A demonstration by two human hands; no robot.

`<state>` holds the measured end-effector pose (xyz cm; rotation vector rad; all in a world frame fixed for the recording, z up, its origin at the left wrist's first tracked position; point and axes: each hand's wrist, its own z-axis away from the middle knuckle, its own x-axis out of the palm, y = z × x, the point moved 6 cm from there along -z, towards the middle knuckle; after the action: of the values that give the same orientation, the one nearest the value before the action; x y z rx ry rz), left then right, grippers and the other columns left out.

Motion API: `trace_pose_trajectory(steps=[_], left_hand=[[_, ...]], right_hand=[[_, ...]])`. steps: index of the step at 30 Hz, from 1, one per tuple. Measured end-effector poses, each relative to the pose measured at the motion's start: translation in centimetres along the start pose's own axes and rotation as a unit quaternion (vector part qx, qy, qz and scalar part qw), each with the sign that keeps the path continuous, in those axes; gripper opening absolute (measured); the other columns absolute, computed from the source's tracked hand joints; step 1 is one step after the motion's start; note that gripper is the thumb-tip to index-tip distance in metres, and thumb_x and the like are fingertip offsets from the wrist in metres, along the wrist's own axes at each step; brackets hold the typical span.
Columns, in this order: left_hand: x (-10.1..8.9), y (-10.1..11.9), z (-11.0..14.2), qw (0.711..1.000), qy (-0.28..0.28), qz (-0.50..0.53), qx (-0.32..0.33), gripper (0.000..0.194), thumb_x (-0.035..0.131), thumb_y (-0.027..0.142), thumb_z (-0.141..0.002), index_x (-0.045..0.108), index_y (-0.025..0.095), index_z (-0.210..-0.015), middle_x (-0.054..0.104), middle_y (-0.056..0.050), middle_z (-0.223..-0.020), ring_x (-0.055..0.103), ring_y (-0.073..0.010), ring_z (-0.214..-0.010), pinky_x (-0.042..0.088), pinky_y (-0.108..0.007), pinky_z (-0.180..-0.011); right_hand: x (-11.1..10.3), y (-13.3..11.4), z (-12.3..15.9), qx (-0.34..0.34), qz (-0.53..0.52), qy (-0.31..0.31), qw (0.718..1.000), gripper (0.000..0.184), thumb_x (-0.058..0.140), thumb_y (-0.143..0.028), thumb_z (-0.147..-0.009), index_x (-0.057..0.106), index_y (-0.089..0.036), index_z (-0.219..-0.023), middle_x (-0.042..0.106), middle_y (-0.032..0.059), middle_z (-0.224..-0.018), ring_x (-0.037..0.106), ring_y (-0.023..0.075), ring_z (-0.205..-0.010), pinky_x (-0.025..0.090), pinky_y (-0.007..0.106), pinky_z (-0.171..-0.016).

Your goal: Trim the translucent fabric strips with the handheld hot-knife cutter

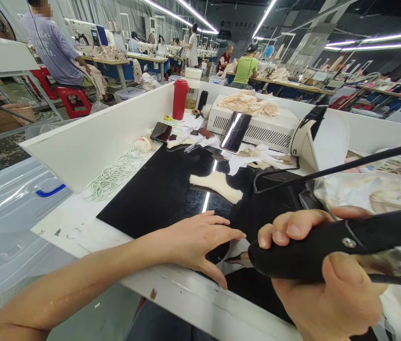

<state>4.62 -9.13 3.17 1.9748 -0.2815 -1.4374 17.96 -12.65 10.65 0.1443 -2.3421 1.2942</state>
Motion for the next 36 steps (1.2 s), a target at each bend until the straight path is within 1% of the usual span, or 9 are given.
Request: trace_pose_trajectory(steps=[10, 13, 16, 19, 22, 27, 31, 34, 36], left_hand=[[-0.1, 0.1, -0.2, 1.0, 0.005, 0.011, 0.007, 0.078, 0.086, 0.041, -0.081, 0.051, 0.021, -0.148, 0.062, -0.013, -0.146, 0.046, -0.0352, -0.147, 0.03, -0.049, -0.123], [-0.4, 0.2, 0.2, 0.999, 0.043, 0.001, 0.03, 0.061, 0.087, 0.037, -0.08, 0.061, 0.018, -0.132, 0.051, -0.018, -0.155, 0.044, -0.0338, -0.147, 0.031, -0.049, -0.123], [-0.8, 0.3, 0.7, 0.997, 0.059, -0.021, 0.047, 0.033, 0.083, 0.035, -0.086, 0.068, 0.018, -0.11, 0.044, -0.018, -0.16, 0.038, -0.0339, -0.151, 0.033, -0.049, -0.123], [-1.1, 0.2, 0.9, 0.997, 0.042, -0.04, 0.054, 0.015, 0.077, 0.033, -0.092, 0.072, 0.019, -0.093, 0.047, -0.015, -0.158, 0.036, -0.0343, -0.15, 0.035, -0.048, -0.122], [-1.7, -0.3, 0.9, 0.998, 0.021, -0.052, 0.035, 0.008, 0.073, 0.026, -0.095, 0.074, 0.021, -0.089, 0.054, -0.011, -0.153, 0.036, -0.0342, -0.15, 0.037, -0.049, -0.121], [-3.6, -1.6, 1.4, 0.996, 0.02, -0.088, -0.01, 0.013, 0.068, 0.023, -0.098, 0.073, 0.022, -0.086, 0.059, -0.004, -0.149, 0.038, -0.0335, -0.149, 0.037, -0.052, -0.121], [-5.4, -2.3, 2.0, 0.983, 0.101, -0.147, -0.049, 0.02, 0.056, 0.016, -0.103, 0.072, 0.021, -0.092, 0.054, -0.005, -0.152, 0.042, -0.0291, -0.145, 0.04, -0.047, -0.118], [-5.7, -2.4, 2.2, 0.97, 0.151, -0.174, -0.073, 0.024, 0.051, 0.013, -0.104, 0.073, 0.021, -0.102, 0.062, -0.009, -0.134, 0.055, -0.0244, -0.127, 0.049, -0.039, -0.106], [-5.0, -2.3, 2.0, 0.974, 0.135, -0.165, -0.074, 0.024, 0.051, 0.014, -0.104, 0.073, 0.021, -0.109, 0.067, -0.008, -0.118, 0.062, -0.0216, -0.113, 0.054, -0.033, -0.096]], right_hand=[[0.6, 0.2, 0.3, 0.005, 0.007, -0.017, 1.0, 0.038, 0.088, -0.032, -0.074, 0.065, -0.029, -0.105, 0.065, -0.0049, -0.071, 0.055, 0.0161, -0.059, 0.058, 0.029, -0.049], [0.2, -0.3, -0.2, 0.004, 0.011, -0.009, 1.0, 0.04, 0.09, -0.034, -0.07, 0.067, -0.03, -0.102, 0.064, -0.0052, -0.069, 0.053, 0.0164, -0.058, 0.056, 0.029, -0.047], [-0.9, -0.9, -1.0, 0.005, 0.031, 0.029, 0.999, 0.044, 0.094, -0.037, -0.063, 0.068, -0.031, -0.098, 0.062, -0.0053, -0.068, 0.052, 0.0173, -0.058, 0.055, 0.03, -0.046], [-2.1, -1.3, -1.4, 0.009, 0.049, 0.065, 0.997, 0.048, 0.097, -0.038, -0.056, 0.068, -0.032, -0.095, 0.061, -0.0059, -0.067, 0.049, 0.0176, -0.058, 0.054, 0.03, -0.045], [-2.8, -1.5, -1.6, 0.008, 0.055, 0.073, 0.996, 0.048, 0.097, -0.038, -0.057, 0.069, -0.032, -0.096, 0.061, -0.0057, -0.067, 0.05, 0.0176, -0.059, 0.054, 0.03, -0.045], [-3.0, -1.9, -1.6, -0.003, 0.056, 0.056, 0.997, 0.047, 0.097, -0.036, -0.061, 0.07, -0.032, -0.099, 0.063, -0.0047, -0.07, 0.053, 0.0174, -0.06, 0.055, 0.03, -0.047], [-3.3, -2.0, -1.6, -0.011, 0.046, 0.05, 0.998, 0.045, 0.096, -0.033, -0.063, 0.07, -0.03, -0.1, 0.064, -0.0041, -0.071, 0.056, 0.0171, -0.061, 0.055, 0.029, -0.047], [-3.4, -1.8, -1.6, -0.025, 0.039, 0.046, 0.998, 0.042, 0.093, -0.031, -0.068, 0.069, -0.029, -0.102, 0.064, -0.0033, -0.072, 0.057, 0.0171, -0.062, 0.055, 0.029, -0.048], [-3.4, -1.7, -1.5, -0.033, 0.036, 0.042, 0.998, 0.039, 0.09, -0.03, -0.072, 0.068, -0.028, -0.104, 0.064, -0.0028, -0.073, 0.059, 0.017, -0.062, 0.056, 0.03, -0.049]])
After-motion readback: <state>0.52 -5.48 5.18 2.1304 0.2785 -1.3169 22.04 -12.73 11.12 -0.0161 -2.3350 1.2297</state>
